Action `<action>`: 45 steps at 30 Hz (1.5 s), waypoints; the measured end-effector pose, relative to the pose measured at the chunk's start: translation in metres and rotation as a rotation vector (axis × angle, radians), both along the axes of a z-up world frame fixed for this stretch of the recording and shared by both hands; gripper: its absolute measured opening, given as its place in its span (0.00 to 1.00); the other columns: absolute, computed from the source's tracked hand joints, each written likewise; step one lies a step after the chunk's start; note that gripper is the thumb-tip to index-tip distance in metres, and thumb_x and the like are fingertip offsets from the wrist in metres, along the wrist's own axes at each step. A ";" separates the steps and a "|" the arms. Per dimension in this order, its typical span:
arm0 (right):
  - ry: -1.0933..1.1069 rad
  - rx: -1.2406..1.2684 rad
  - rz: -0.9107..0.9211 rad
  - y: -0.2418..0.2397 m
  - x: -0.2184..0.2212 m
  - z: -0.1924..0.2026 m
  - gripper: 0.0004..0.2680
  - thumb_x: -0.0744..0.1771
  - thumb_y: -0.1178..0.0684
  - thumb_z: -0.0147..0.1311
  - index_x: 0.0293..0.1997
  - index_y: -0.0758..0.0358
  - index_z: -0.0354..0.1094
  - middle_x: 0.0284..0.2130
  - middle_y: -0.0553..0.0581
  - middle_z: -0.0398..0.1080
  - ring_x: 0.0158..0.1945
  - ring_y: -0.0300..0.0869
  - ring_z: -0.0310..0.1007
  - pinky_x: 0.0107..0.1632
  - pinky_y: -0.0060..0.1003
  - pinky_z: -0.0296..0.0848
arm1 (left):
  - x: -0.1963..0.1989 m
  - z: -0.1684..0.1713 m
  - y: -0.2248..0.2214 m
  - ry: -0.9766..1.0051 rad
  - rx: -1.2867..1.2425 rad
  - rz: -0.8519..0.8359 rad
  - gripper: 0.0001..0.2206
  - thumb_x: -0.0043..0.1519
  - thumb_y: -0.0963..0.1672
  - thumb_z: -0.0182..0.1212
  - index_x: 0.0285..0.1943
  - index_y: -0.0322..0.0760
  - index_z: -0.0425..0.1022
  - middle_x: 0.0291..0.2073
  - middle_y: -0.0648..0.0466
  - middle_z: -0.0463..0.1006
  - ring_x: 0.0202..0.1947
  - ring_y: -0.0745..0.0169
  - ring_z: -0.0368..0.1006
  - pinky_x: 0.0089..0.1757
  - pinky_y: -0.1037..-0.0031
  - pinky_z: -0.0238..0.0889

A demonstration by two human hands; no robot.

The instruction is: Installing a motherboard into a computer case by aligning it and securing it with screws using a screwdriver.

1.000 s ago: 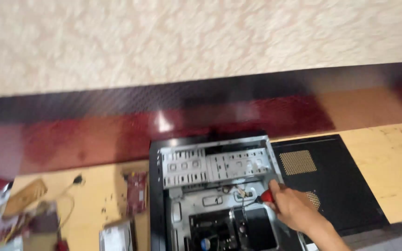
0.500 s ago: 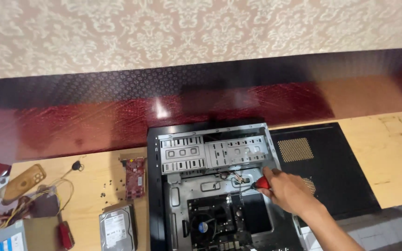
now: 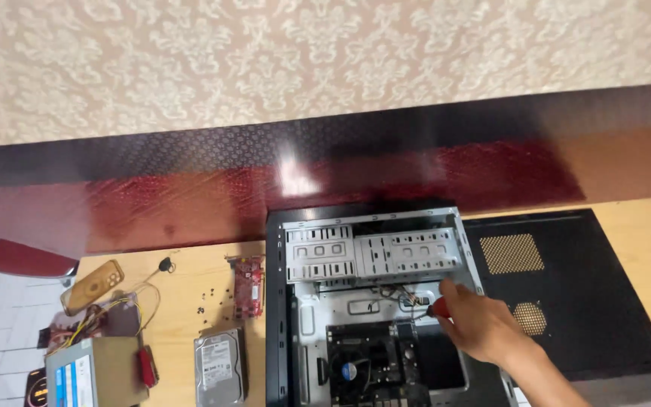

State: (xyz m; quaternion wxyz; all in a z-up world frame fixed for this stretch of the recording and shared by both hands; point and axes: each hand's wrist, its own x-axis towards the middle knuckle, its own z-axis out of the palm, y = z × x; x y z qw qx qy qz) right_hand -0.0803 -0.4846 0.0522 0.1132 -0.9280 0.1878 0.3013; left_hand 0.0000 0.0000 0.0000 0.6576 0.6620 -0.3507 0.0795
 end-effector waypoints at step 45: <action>0.147 -0.014 0.062 -0.014 -0.007 -0.001 0.13 0.68 0.50 0.50 0.56 0.47 0.50 0.42 0.51 0.74 0.39 0.45 0.81 0.41 0.44 0.80 | 0.019 -0.121 -0.246 0.412 0.829 -0.275 0.04 0.68 0.44 0.58 0.48 0.42 0.75 0.37 0.49 0.83 0.38 0.47 0.76 0.37 0.60 0.64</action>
